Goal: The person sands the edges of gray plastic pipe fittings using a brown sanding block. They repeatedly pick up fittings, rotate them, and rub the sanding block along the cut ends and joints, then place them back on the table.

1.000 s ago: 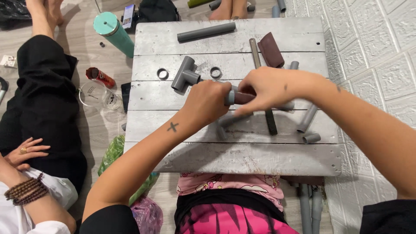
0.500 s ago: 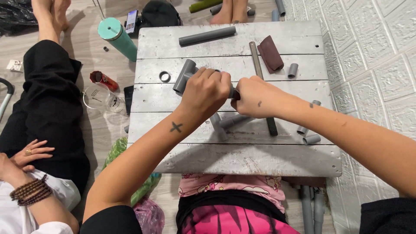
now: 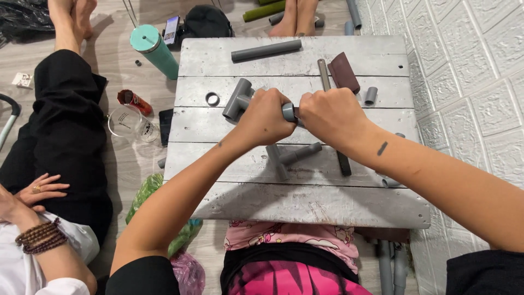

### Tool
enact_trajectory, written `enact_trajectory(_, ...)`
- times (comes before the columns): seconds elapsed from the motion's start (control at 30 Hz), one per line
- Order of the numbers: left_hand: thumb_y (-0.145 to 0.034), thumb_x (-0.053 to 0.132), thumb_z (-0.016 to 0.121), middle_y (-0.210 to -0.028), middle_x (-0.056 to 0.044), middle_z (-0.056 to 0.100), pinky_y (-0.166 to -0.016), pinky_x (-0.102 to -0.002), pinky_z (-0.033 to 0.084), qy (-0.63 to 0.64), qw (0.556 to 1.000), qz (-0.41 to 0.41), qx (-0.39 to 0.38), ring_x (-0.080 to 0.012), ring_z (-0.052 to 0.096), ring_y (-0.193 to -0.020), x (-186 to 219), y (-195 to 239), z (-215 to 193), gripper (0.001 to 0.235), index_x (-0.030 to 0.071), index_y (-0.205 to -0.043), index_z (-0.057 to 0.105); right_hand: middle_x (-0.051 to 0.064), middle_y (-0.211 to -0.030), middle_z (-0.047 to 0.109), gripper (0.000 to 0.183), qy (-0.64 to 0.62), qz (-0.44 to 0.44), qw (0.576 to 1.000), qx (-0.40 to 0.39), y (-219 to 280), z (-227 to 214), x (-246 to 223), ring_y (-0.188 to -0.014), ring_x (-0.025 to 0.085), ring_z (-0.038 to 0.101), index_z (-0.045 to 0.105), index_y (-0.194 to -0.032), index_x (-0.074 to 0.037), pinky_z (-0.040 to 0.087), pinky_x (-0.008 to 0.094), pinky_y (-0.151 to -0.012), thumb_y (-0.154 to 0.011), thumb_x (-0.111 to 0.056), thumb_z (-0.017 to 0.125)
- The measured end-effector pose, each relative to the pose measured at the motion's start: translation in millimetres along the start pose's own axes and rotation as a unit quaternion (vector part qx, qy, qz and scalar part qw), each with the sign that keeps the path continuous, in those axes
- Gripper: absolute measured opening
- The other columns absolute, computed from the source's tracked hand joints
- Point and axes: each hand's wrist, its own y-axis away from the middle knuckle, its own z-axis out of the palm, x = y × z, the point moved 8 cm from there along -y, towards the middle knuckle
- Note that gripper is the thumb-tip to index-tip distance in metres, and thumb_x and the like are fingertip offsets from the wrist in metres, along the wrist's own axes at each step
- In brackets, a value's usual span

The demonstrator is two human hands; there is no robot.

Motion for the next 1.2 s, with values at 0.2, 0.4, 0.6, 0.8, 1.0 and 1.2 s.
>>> enact_trajectory(0.2, -0.074, 0.011, 0.079, -0.054, -0.015, 0.067, -0.056, -0.036, 0.061, 0.296, 0.925, -0.131, -0.198, -0.0257, 0.072, -0.051, -8.6, 7.0, 35.3, 0.021, -0.003, -0.063, 0.068, -0.005, -0.056, 0.054, 0.008, 0.159, -0.045, 0.974, 0.157, 10.0, -1.2, -1.2, -0.051, 0.014, 0.062, 0.052, -0.069, -0.022, 0.042, 0.031, -0.044, -0.074, -0.021, 0.058)
enact_trajectory(0.4, -0.073, 0.012, 0.072, -0.069, -0.017, 0.067, -0.061, -0.056, 0.060, -0.165, 0.982, 0.076, -0.059, -0.0446, 0.072, -0.070, -15.2, 8.2, 38.2, 0.018, 0.007, -0.090, 0.073, 0.021, -0.062, 0.066, 0.038, -0.308, 0.026, 0.890, -0.335, 6.2, -11.7, 9.5, -0.061, 0.033, 0.072, 0.066, -0.078, 0.006, 0.057, 0.043, -0.058, -0.089, -0.031, 0.066)
enact_trajectory(0.6, -0.090, -0.001, 0.065, -0.060, -0.010, 0.053, -0.080, -0.039, 0.059, -0.357, 0.756, 0.454, 0.308, -0.0276, 0.065, -0.064, 53.6, 56.2, 14.4, 0.022, 0.006, -0.070, 0.060, 0.013, -0.057, 0.064, 0.031, -0.707, 0.014, 0.469, -0.530, 57.6, 85.8, -24.5, -0.049, 0.023, 0.068, 0.062, -0.072, -0.001, 0.059, 0.037, -0.044, -0.096, -0.019, 0.071)
enact_trajectory(0.8, -0.083, -0.001, 0.065, -0.056, -0.008, 0.055, -0.074, -0.039, 0.060, -0.354, 0.797, 0.393, 0.291, -0.0254, 0.066, -0.057, 36.4, 60.1, 26.8, 0.016, 0.006, -0.070, 0.062, 0.006, -0.035, 0.039, 0.048, -0.481, 0.042, 0.808, -0.337, 26.3, 26.6, -21.5, -0.032, 0.015, 0.039, 0.052, -0.040, -0.006, 0.035, 0.029, -0.036, -0.087, -0.013, 0.060)
enact_trajectory(1.0, -0.075, 0.005, 0.077, -0.058, -0.012, 0.066, -0.063, -0.044, 0.061, -0.209, 0.960, 0.186, 0.023, -0.0330, 0.072, -0.057, 29.6, 36.8, 16.5, 0.008, 0.004, -0.078, 0.070, 0.003, -0.040, 0.047, 0.033, -0.274, 0.102, 0.915, -0.278, 19.3, 14.8, -1.2, -0.037, 0.016, 0.049, 0.055, -0.045, -0.010, 0.045, 0.031, -0.042, -0.075, -0.018, 0.069)
enact_trajectory(1.2, -0.072, 0.013, 0.073, -0.053, -0.014, 0.064, -0.063, -0.044, 0.059, -0.060, 0.995, 0.021, -0.082, -0.0390, 0.072, -0.058, 17.2, 26.8, 12.7, 0.009, 0.004, -0.071, 0.073, 0.013, -0.066, 0.063, 0.016, -0.080, 0.027, 0.986, -0.147, 16.7, 37.9, -1.8, -0.064, 0.035, 0.071, 0.071, -0.075, -0.010, 0.054, 0.048, -0.054, -0.069, -0.022, 0.063)
